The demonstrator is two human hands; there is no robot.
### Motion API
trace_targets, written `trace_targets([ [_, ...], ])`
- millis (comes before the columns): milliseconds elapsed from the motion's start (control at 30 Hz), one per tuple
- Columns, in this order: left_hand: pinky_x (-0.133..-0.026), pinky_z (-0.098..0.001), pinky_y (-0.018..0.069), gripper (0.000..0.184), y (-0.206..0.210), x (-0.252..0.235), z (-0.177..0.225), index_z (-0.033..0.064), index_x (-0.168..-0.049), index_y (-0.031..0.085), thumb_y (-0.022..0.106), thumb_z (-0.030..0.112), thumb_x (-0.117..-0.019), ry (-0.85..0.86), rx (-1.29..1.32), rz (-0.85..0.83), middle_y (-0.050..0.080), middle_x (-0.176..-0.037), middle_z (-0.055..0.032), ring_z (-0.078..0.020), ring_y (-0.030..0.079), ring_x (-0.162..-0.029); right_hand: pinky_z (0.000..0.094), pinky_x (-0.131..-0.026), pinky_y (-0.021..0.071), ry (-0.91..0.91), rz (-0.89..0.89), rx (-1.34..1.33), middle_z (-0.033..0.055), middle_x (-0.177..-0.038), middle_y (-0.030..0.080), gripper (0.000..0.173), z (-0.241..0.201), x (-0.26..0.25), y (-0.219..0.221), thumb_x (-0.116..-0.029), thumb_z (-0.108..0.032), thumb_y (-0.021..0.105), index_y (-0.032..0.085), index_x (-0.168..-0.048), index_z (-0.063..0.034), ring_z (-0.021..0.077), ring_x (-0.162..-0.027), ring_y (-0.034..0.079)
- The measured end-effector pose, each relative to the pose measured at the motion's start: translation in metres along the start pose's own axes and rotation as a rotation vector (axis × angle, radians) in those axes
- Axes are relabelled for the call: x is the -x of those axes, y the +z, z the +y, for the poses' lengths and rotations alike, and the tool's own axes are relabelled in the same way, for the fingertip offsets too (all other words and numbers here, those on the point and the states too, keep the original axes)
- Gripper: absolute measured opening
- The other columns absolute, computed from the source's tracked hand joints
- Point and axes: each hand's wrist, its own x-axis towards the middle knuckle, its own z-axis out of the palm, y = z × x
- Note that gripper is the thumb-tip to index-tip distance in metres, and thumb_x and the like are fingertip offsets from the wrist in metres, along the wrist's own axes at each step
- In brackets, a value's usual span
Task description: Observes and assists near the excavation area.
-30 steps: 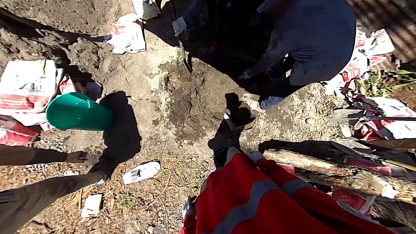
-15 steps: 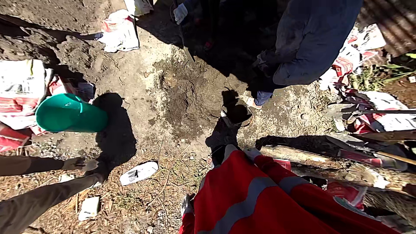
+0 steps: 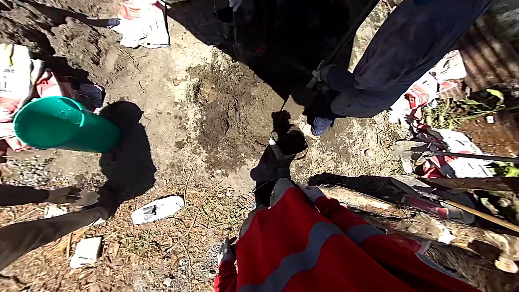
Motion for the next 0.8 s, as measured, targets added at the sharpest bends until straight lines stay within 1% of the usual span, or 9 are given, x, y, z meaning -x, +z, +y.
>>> trace_targets([
  [100, -0.084, -0.0475, 0.0529, 0.062, 0.015, 0.001, 0.003, -0.0041, -0.133, 0.06, 0.024, 0.042, -0.1141, -0.017, 0.007, 0.005, 0.071, -0.108, -0.0257, -0.03, 0.068, -0.09, 0.0551, -0.116, 0.0377, 0.008, 0.001, 0.033, 0.0242, -0.142, 0.059, 0.052, 0.007, -0.004, -0.015, -0.1111, -0.04, 0.04, 0.063, -0.134, 0.0007, 0.036, -0.137, 0.053],
  [267, -0.07, -0.0439, 0.0558, 0.062, 0.046, -0.013, 0.012, -0.004, -0.129, 0.062, 0.025, 0.044, -0.1138, -0.072, 0.004, -0.009, 0.071, -0.091, -0.0218, -0.0268, 0.067, -0.073, 0.0552, -0.114, 0.0388, 0.041, -0.01, 0.029, 0.0252, -0.139, 0.06, 0.052, 0.027, -0.02, -0.046, -0.1113, -0.04, 0.04, 0.064, -0.132, 0.0011, 0.0365, -0.134, 0.055],
  [333, -0.068, -0.0435, 0.0563, 0.062, 0.064, -0.015, 0.025, -0.0044, -0.129, 0.061, 0.024, 0.044, -0.1138, -0.079, -0.017, -0.031, 0.07, -0.089, -0.0218, -0.0267, 0.067, -0.069, 0.0543, -0.117, 0.037, 0.054, -0.022, 0.023, 0.0248, -0.142, 0.059, 0.053, 0.037, -0.032, -0.059, -0.1113, -0.041, 0.04, 0.062, -0.136, 0.0006, 0.0361, -0.138, 0.053],
  [433, -0.067, -0.0427, 0.0559, 0.059, 0.106, -0.013, 0.056, -0.0048, -0.129, 0.06, 0.025, 0.041, -0.1142, -0.094, -0.085, -0.04, 0.07, -0.089, -0.0221, -0.0262, 0.066, -0.068, 0.0543, -0.116, 0.0382, 0.062, -0.009, 0.049, 0.0247, -0.139, 0.061, 0.052, 0.047, -0.049, -0.082, -0.1111, -0.04, 0.041, 0.063, -0.134, 0.001, 0.0362, -0.135, 0.055],
  [500, -0.072, -0.0417, 0.0559, 0.058, 0.14, -0.014, 0.079, -0.0046, -0.132, 0.058, 0.024, 0.039, -0.1146, -0.099, -0.187, -0.08, 0.069, -0.098, -0.0228, -0.0255, 0.067, -0.074, 0.0544, -0.116, 0.0379, 0.084, -0.034, 0.101, 0.0252, -0.139, 0.061, 0.051, 0.052, -0.06, -0.102, -0.1112, -0.038, 0.04, 0.062, -0.134, 0.002, 0.0366, -0.135, 0.054],
  [567, -0.081, -0.043, 0.0556, 0.056, 0.185, -0.019, 0.102, -0.0041, -0.135, 0.057, 0.025, 0.037, -0.1146, -0.099, -0.308, -0.14, 0.069, -0.111, -0.0234, -0.0265, 0.068, -0.084, 0.0543, -0.116, 0.0385, 0.125, -0.043, 0.115, 0.0247, -0.138, 0.062, 0.051, 0.061, -0.073, -0.122, -0.1109, -0.039, 0.042, 0.063, -0.134, 0.0014, 0.0364, -0.134, 0.055],
  [667, -0.096, -0.0482, 0.0543, 0.053, 0.266, -0.054, 0.127, -0.0019, -0.135, 0.06, 0.031, 0.037, -0.1135, -0.044, -0.51, -0.262, 0.068, -0.123, -0.0226, -0.0305, 0.071, -0.102, 0.0559, -0.116, 0.0388, 0.172, -0.057, 0.1, 0.024, -0.137, 0.063, 0.051, 0.086, -0.101, -0.146, -0.1102, -0.041, 0.045, 0.063, -0.135, -0.0004, 0.0364, -0.134, 0.056],
  [733, -0.106, -0.0531, 0.0485, 0.054, 0.329, -0.088, 0.147, 0.0003, -0.133, 0.062, 0.033, 0.041, -0.1121, 0.023, -0.715, -0.361, 0.066, -0.128, -0.0224, -0.0332, 0.066, -0.117, 0.0559, -0.114, 0.0404, 0.188, -0.052, 0.064, 0.0243, -0.134, 0.065, 0.047, 0.107, -0.12, -0.155, -0.1098, -0.037, 0.047, 0.065, -0.132, 0.0009, 0.0367, -0.13, 0.058],
  [800, -0.11, -0.0589, 0.0422, 0.054, 0.398, -0.121, 0.173, 0.0019, -0.136, 0.061, 0.033, 0.042, -0.1118, 0.101, -0.933, -0.443, 0.063, -0.135, -0.024, -0.0381, 0.059, -0.129, 0.0566, -0.114, 0.0408, 0.228, -0.048, 0.035, 0.0255, -0.132, 0.065, 0.044, 0.124, -0.137, -0.159, -0.1095, -0.032, 0.049, 0.065, -0.131, 0.0032, 0.038, -0.128, 0.059],
])
